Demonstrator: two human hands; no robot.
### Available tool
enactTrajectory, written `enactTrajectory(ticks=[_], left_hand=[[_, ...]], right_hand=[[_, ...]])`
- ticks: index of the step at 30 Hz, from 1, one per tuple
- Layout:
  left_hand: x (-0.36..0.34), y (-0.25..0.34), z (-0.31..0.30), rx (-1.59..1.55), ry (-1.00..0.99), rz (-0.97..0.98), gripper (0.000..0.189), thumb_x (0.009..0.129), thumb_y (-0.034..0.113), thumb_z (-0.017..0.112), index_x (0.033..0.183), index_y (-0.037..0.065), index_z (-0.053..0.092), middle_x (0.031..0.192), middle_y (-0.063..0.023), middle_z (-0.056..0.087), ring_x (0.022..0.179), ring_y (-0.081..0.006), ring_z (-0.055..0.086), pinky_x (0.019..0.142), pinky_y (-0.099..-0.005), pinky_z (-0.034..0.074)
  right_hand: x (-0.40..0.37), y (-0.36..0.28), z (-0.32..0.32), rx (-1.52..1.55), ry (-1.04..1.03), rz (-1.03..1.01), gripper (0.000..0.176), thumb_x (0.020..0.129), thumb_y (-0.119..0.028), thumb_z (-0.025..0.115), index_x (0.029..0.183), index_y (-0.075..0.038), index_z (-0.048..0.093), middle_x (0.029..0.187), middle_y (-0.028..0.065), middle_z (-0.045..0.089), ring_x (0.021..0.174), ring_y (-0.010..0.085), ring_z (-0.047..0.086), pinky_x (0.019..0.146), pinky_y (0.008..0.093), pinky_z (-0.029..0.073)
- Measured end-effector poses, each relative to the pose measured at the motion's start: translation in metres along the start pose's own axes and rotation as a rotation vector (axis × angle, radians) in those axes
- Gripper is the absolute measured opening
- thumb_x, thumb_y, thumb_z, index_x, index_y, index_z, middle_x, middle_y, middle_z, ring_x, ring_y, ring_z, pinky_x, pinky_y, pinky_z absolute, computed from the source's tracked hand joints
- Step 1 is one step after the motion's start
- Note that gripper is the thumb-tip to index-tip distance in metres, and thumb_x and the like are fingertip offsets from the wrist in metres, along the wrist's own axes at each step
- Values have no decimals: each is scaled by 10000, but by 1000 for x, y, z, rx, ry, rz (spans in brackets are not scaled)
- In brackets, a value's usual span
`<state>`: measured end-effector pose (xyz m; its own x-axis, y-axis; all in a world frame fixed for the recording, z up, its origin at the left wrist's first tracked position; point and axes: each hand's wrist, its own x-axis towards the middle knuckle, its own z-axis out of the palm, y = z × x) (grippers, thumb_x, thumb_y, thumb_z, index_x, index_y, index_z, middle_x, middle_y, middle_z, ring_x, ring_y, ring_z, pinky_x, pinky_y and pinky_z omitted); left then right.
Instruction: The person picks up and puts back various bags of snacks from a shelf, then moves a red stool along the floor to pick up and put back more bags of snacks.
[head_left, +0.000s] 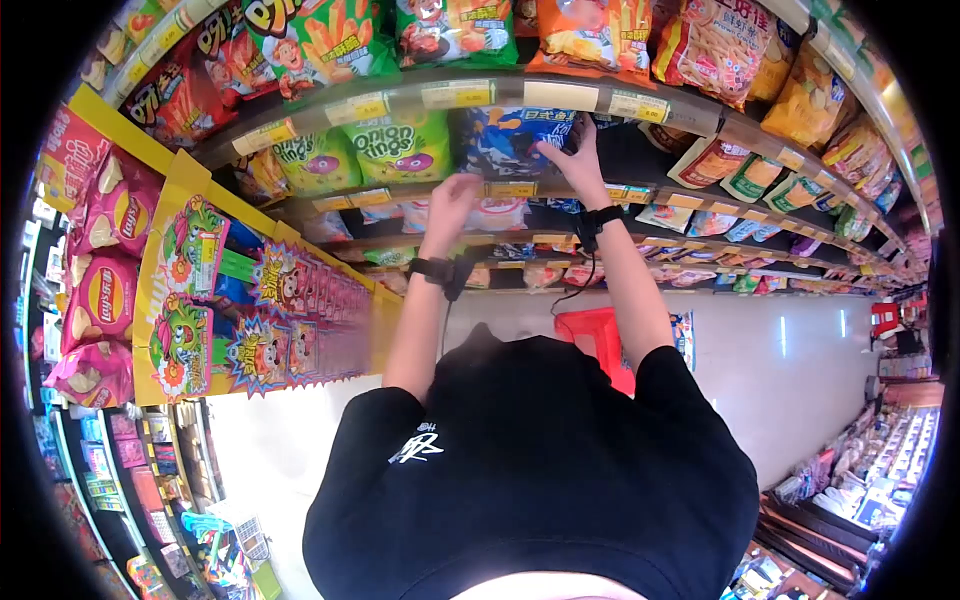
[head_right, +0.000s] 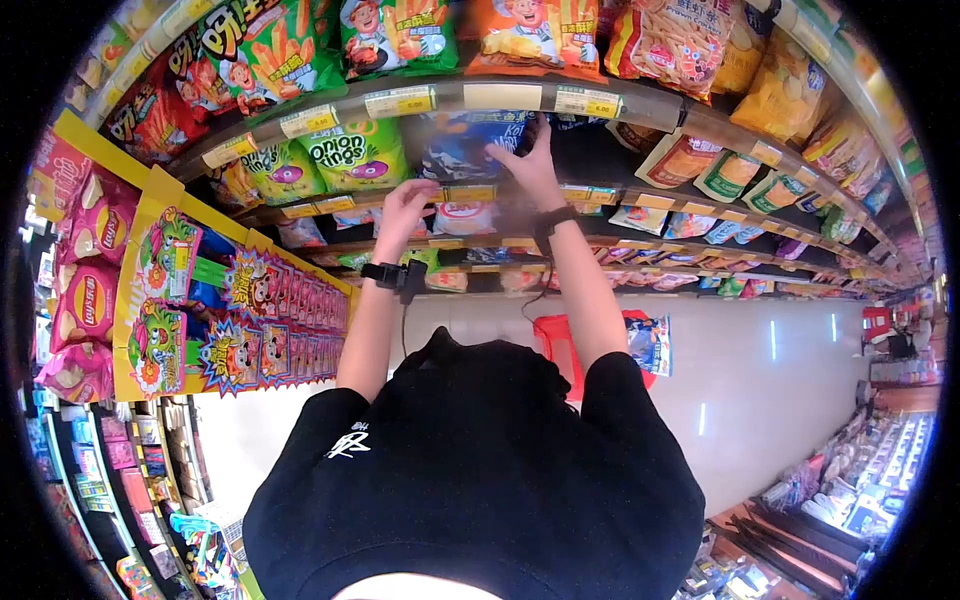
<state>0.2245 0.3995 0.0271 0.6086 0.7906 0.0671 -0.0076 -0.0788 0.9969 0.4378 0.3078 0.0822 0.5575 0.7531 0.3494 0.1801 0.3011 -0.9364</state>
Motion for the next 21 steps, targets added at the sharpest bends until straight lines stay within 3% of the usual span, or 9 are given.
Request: enactTrajectory(ticks=[4, 7, 11, 15, 16, 17, 21], left_hand=[[3, -14, -9, -5, -41, 79, 227, 886, 83, 513, 1098, 11, 554, 1095, -68, 609, 1018, -153, 569, 806, -287, 492], [5, -23, -3, 87, -22, 185, 310, 843, 55, 519, 1145, -11, 527, 1138, -87, 592, 1047, -184, 560, 898, -292, 435], [17, -42, 2, 234, 5, 312, 352, 797, 82, 566, 1143, 18, 539, 1112, -132, 604, 1051, -214, 562, 883, -321, 434], [26, -55, 7, 24, -23, 283, 380, 815, 29, 544, 1185, -13, 472, 1176, -117, 572, 1106, -190, 527, 943, -307, 393], [28, -59, 10, -26, 12, 243, 371, 801, 18, 547, 1166, -13, 481, 1168, -121, 576, 1094, -192, 534, 944, -304, 390], [32, -65, 12, 49, 104, 377, 295, 763, 92, 582, 1046, 8, 566, 1065, -105, 629, 1033, -222, 583, 903, -316, 421], [23, -43, 17, 71, 172, 312, 271, 760, 107, 585, 1019, 28, 589, 1015, -96, 647, 999, -228, 596, 880, -312, 431]], right_hand=[[-19, 20, -12, -102, 132, 11, 885, 723, -184, 756, 1374, -38, 174, 1335, 196, 357, 1235, 275, 372, 972, 415, 352], [-59, 7, -20, -278, 254, 7, 745, 737, -165, 739, 1328, -65, 297, 1287, 155, 414, 1190, 249, 418, 950, 397, 378], [-148, -27, -29, -235, 203, 104, 580, 791, -85, 672, 1278, -35, 362, 1257, 131, 449, 1129, 219, 477, 922, 335, 424], [-232, -51, -48, -331, 312, 354, 423, 820, -71, 631, 1201, -21, 454, 1145, 97, 539, 1010, 174, 557, 873, 289, 441], [-252, -49, -54, -419, 325, 406, 361, 828, -74, 623, 1159, -18, 492, 1083, 74, 572, 969, 140, 566, 846, 278, 446], [-268, -52, -59, -507, 260, 442, 323, 831, -80, 620, 1128, -12, 514, 1052, 66, 584, 937, 128, 569, 833, 272, 446], [-330, -55, -66, -417, 436, 550, 269, 854, -128, 599, 1091, -10, 550, 1009, 53, 602, 932, 135, 576, 799, 271, 448]])
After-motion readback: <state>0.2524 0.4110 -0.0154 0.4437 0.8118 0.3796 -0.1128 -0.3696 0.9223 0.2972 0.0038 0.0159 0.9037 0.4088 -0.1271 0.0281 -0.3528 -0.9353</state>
